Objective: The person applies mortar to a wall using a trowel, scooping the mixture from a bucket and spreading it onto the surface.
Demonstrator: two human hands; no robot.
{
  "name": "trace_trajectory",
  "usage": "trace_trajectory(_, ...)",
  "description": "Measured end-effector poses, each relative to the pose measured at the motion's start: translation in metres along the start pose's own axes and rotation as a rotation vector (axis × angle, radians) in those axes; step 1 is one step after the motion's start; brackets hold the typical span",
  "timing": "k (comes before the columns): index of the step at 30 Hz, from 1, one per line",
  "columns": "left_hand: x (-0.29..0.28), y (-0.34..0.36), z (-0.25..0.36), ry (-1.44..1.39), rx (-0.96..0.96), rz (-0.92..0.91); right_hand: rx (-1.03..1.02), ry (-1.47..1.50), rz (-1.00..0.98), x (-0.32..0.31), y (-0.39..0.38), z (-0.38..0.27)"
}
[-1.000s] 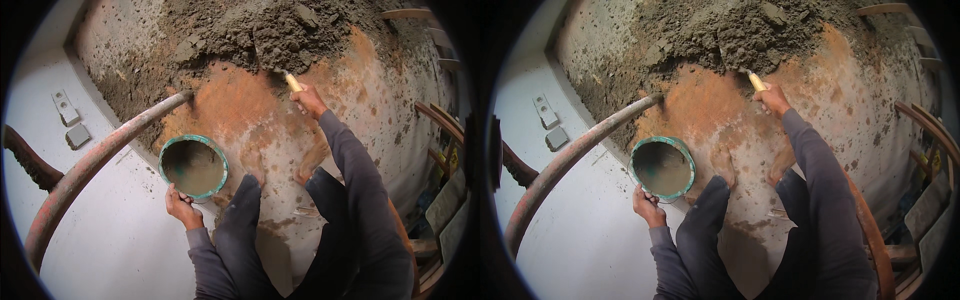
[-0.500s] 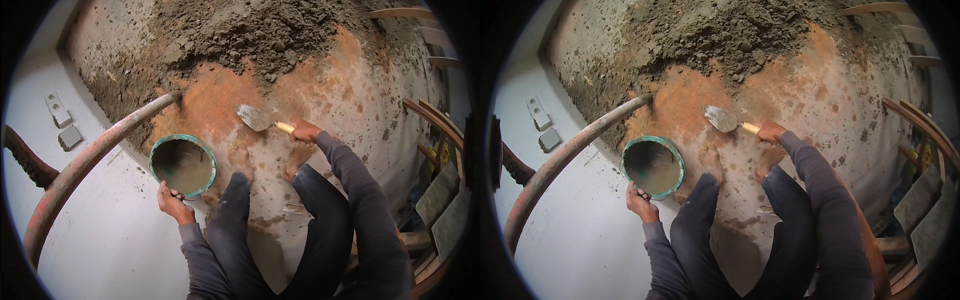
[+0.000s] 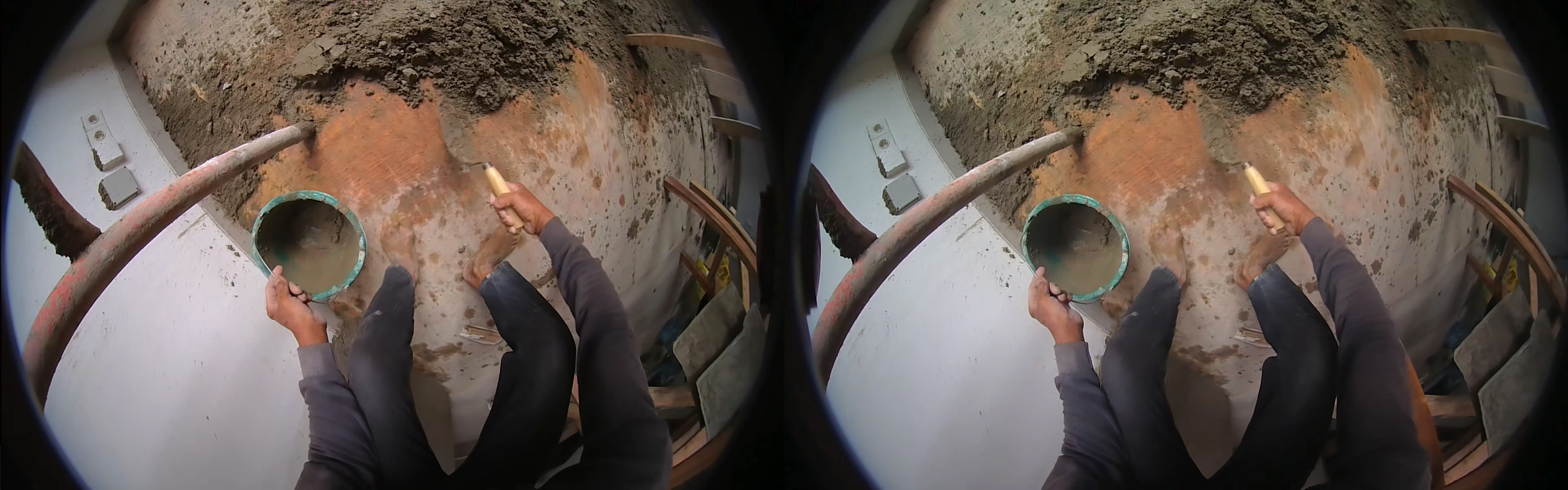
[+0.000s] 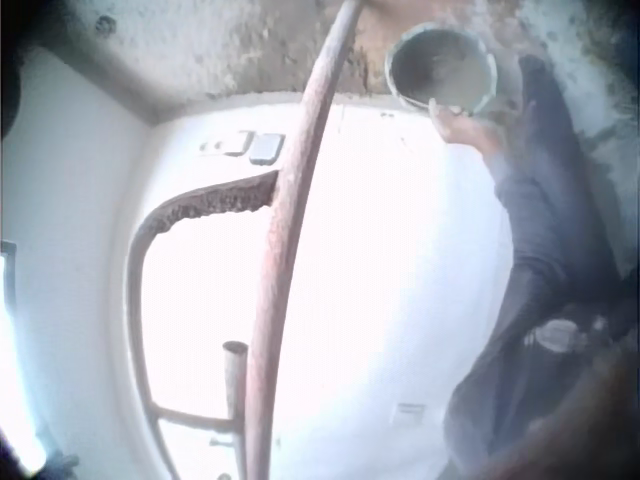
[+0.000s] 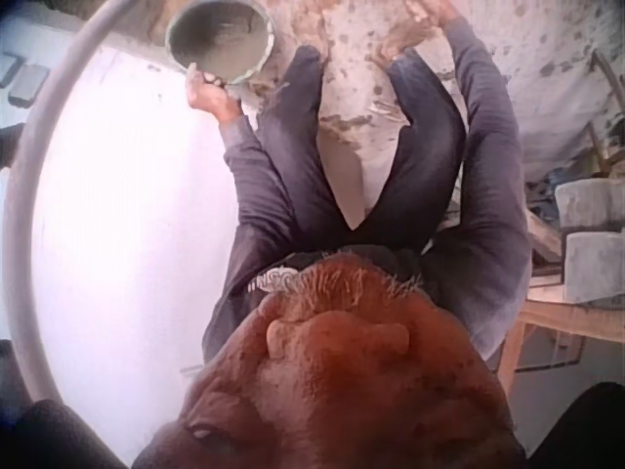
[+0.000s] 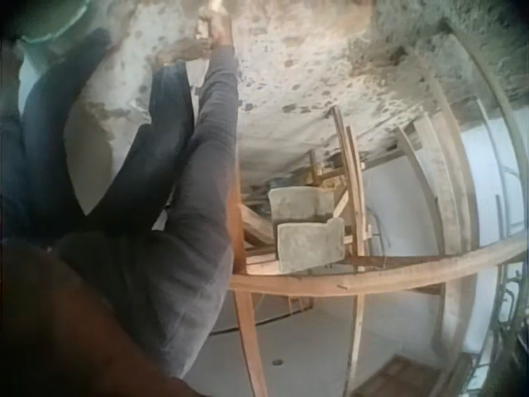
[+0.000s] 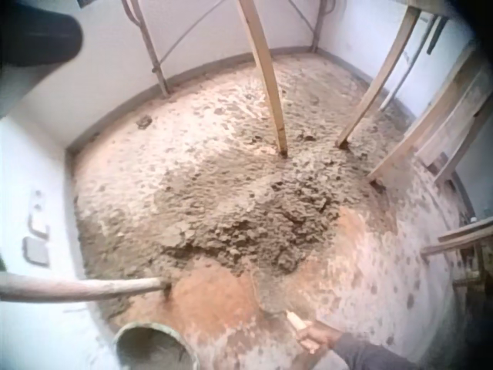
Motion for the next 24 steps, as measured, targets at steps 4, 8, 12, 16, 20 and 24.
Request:
trace_trajectory(4,0.002,-0.006,-0.006,-0.062,-0.007,-0.057,0.024,-0.343,0.066,0.052,0.032,0.004)
trace_trajectory(8,-0.005,-0.013,-0.002,-0.017,-0.006,-0.096,-0.022,-0.409,0.147,0.085,0.083,-0.010)
trace_trajectory(12,0.009,-0.029,0.012,-0.081,0.017,-0.171,-0.149,-0.050,0.189,0.083,0.074,-0.040)
trace_trajectory(16,0.042,-0.061,0.024,-0.109,0.005,-0.268,-0.114,0.472,-0.212,0.046,0.030,-0.044)
trace_trajectory(20,0.073,-0.084,0.043,-0.045,0.074,-0.428,-0.124,0.528,-0.251,0.022,-0.038,-0.034)
trace_trajectory(24,0.104,-0.103,0.044,0.011,0.101,-0.569,-0.224,0.499,-0.128,0.006,-0.091,-0.016)
Point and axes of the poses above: each hand's wrist, its own y-axis towards the middle knuckle, its own x-axis out of the palm, z = x × y, the point moved 4 cm from there along y, towards the middle knuckle, and after that the axes turned 14 degrees about y, right-handed, at the moved point
